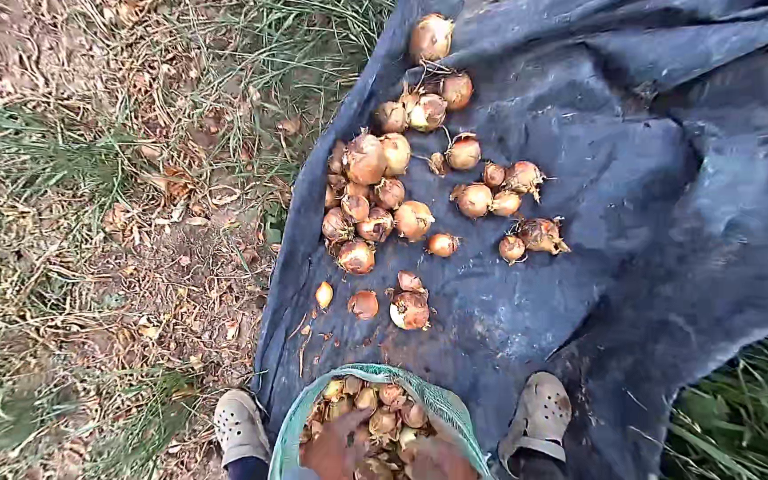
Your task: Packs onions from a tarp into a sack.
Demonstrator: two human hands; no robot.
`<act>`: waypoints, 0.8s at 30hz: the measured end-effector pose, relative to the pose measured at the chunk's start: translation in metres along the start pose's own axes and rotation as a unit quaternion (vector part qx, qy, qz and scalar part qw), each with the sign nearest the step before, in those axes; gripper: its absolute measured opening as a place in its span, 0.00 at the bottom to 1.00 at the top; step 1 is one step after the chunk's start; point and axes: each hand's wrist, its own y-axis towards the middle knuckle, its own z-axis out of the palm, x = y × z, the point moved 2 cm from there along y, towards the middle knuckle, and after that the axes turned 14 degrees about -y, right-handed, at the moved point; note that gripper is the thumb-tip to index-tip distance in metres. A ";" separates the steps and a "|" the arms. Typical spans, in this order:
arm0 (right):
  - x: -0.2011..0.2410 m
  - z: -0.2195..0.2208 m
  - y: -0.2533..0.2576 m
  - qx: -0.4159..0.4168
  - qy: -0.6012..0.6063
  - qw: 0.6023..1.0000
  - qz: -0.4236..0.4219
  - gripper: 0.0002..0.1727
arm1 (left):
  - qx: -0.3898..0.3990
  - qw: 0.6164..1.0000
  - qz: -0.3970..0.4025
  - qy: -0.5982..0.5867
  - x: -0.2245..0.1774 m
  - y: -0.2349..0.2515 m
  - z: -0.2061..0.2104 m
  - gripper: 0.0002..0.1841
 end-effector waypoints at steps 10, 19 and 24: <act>0.142 -0.354 0.138 -0.373 -0.157 0.914 -0.034 0.57 | -0.394 0.871 0.191 -0.225 -0.210 0.189 -0.177 0.42; 0.121 -0.294 0.164 -0.202 -0.011 0.972 -0.119 0.61 | -0.119 0.914 0.082 -0.380 -0.176 0.177 -0.165 0.34; 0.110 -0.238 0.174 -0.298 0.074 0.948 -0.077 0.52 | -0.100 0.924 0.162 -0.333 -0.164 0.191 -0.146 0.34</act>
